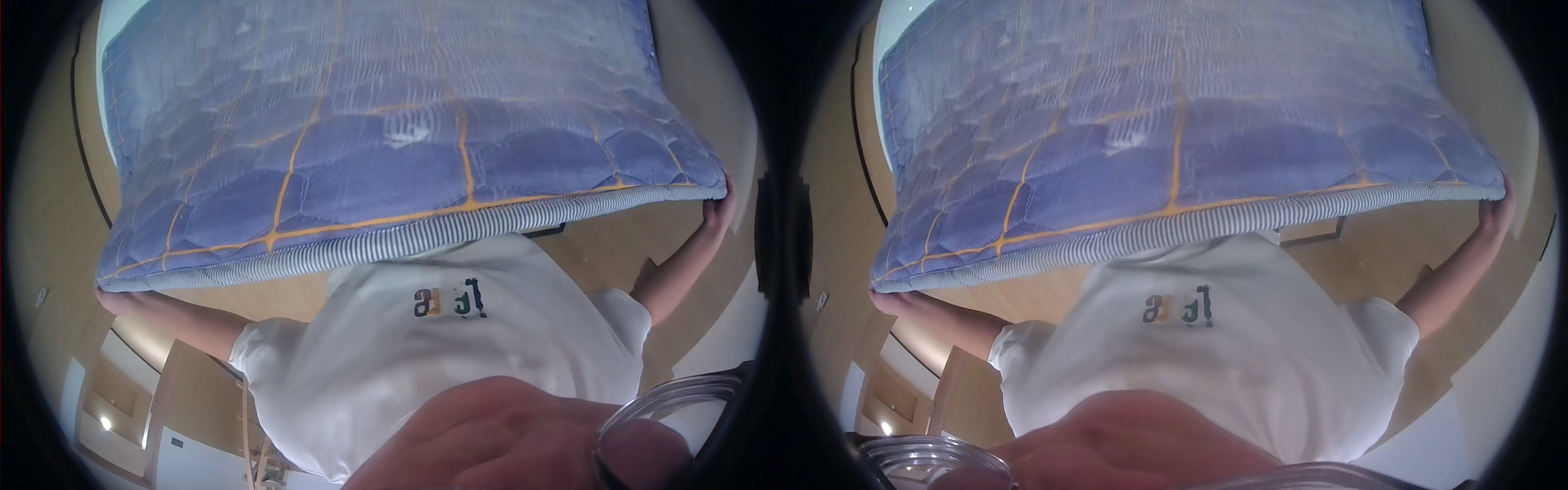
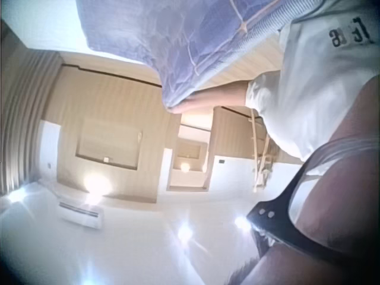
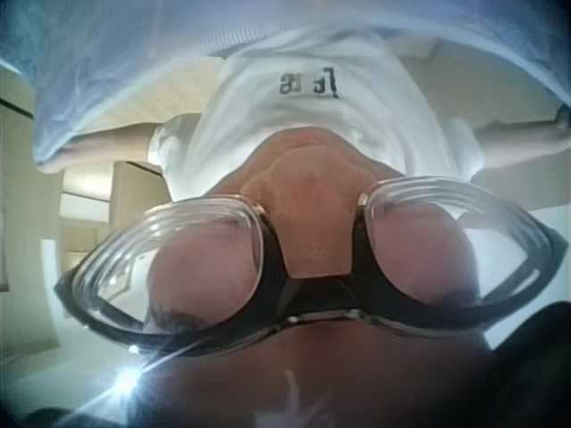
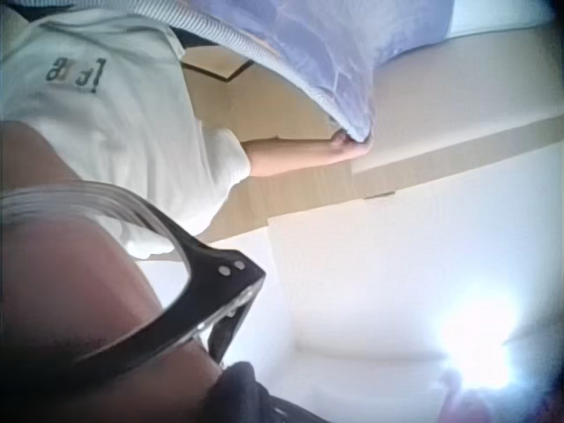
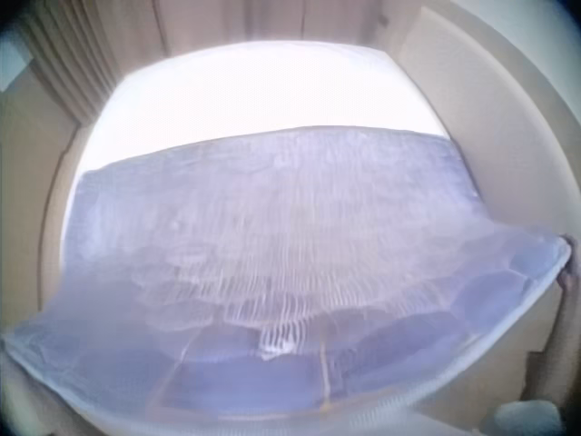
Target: The person repeatedly unfolds and folds a blue mattress pad on a mattress by hand.
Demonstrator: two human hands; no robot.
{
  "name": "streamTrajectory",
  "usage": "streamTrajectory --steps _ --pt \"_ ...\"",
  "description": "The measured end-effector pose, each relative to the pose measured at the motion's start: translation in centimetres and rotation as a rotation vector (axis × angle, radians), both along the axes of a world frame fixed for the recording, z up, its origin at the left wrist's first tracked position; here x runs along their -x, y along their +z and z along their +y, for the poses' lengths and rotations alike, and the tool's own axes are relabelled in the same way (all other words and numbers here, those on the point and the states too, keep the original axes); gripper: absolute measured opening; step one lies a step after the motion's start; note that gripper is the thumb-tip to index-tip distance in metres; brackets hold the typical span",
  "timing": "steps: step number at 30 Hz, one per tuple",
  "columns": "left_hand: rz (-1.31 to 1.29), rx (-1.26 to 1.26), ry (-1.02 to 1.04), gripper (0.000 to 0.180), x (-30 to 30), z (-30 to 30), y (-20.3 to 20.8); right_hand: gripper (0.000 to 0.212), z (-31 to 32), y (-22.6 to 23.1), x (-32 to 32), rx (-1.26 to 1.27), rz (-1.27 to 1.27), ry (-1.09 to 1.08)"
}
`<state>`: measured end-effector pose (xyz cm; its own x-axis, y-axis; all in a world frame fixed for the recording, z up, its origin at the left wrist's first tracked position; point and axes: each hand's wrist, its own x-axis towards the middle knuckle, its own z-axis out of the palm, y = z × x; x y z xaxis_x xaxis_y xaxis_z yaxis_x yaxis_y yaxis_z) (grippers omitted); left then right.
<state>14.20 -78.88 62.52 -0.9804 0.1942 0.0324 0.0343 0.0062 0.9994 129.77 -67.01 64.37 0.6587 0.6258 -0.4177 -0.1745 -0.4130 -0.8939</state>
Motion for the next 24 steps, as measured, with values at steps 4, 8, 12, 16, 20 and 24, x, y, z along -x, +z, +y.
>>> streamTrajectory --steps 4,8,12,16,20,24 --pt "0.066 0.140 -0.017 0.036 17.1 3.2 -3.5 0.025 10.2 -7.6 1.8 0.037 0.000 0.061" --pt "-0.295 0.442 -0.258 0.053 20.6 12.0 -14.3 0.017 19.1 -18.0 5.8 0.123 -0.145 -0.018" --pt "-0.494 1.129 -0.776 0.047 17.4 11.6 -23.5 0.020 19.3 -16.7 4.1 0.023 -0.068 -0.054" --pt "-0.138 1.279 -0.611 0.040 16.7 15.1 -23.6 0.018 22.8 -12.7 2.7 0.074 -0.190 0.038" --pt "0.452 0.753 -0.175 0.030 14.6 24.5 -18.6 0.023 27.6 -16.9 3.9 0.106 -0.272 0.060" --pt "0.906 1.014 0.076 0.053 15.7 40.0 -11.2 0.038 41.9 -27.9 7.2 0.224 -0.713 0.493"
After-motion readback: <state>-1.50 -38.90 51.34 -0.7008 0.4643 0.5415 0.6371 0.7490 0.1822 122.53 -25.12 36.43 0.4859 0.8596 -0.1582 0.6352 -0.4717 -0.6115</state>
